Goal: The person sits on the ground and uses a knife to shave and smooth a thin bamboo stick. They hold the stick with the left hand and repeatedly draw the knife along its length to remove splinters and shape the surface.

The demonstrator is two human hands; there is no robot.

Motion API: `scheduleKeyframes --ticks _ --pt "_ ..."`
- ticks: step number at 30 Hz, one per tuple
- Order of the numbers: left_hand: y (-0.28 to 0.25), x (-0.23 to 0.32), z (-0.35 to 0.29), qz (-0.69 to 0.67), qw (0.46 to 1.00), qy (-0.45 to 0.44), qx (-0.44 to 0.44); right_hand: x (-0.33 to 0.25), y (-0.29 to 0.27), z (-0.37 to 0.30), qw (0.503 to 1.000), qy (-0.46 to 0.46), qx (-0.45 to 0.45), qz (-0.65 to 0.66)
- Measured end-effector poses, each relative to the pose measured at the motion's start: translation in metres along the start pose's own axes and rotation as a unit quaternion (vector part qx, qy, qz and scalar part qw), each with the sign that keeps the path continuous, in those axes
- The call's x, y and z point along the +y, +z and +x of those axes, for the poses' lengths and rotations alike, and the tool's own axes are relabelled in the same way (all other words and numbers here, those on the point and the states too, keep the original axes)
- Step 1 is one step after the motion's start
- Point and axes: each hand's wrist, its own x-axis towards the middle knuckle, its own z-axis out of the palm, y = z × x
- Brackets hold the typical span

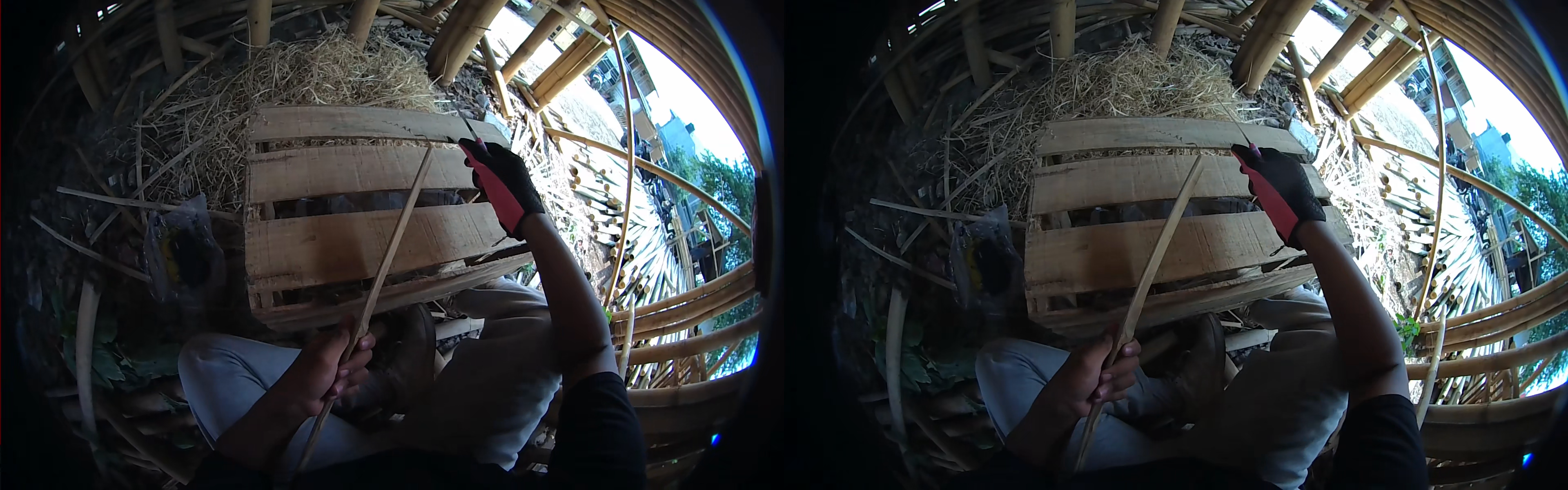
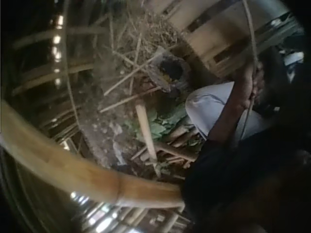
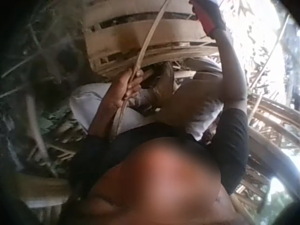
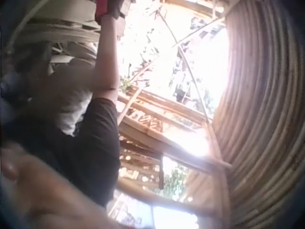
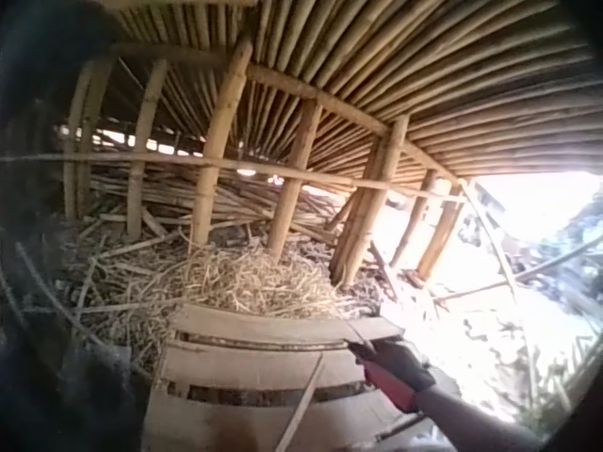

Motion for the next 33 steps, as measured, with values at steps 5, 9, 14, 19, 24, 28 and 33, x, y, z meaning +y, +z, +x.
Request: scheduleKeyframes --ticks 5,9,14,19,24,28,33 --pt "0.005 -0.002 0.004 0.065 0.998 0.022 0.007 -0.016 0.000 -0.011 0.982 0.047 -0.079 0.162" --pt "0.009 -0.006 0.006 0.098 0.995 0.025 0.009 -0.009 0.001 -0.006 0.963 0.068 -0.129 0.225" --pt "0.007 -0.010 0.008 0.074 0.997 0.002 0.015 -0.021 -0.006 -0.018 0.960 0.051 -0.175 0.212" --pt "0.006 -0.010 0.010 0.068 0.998 0.002 0.012 -0.021 -0.011 -0.023 0.978 0.011 -0.168 0.122" --pt "0.007 -0.009 0.008 0.059 0.998 0.000 0.007 -0.016 -0.011 -0.021 0.971 0.027 -0.126 0.200" --pt "0.005 -0.006 0.008 0.061 0.998 0.016 0.007 -0.012 -0.021 -0.017 0.981 0.014 -0.089 0.171" --pt "0.004 -0.004 0.005 0.061 0.998 0.019 0.008 -0.017 -0.016 -0.015 0.958 0.082 -0.066 0.265"
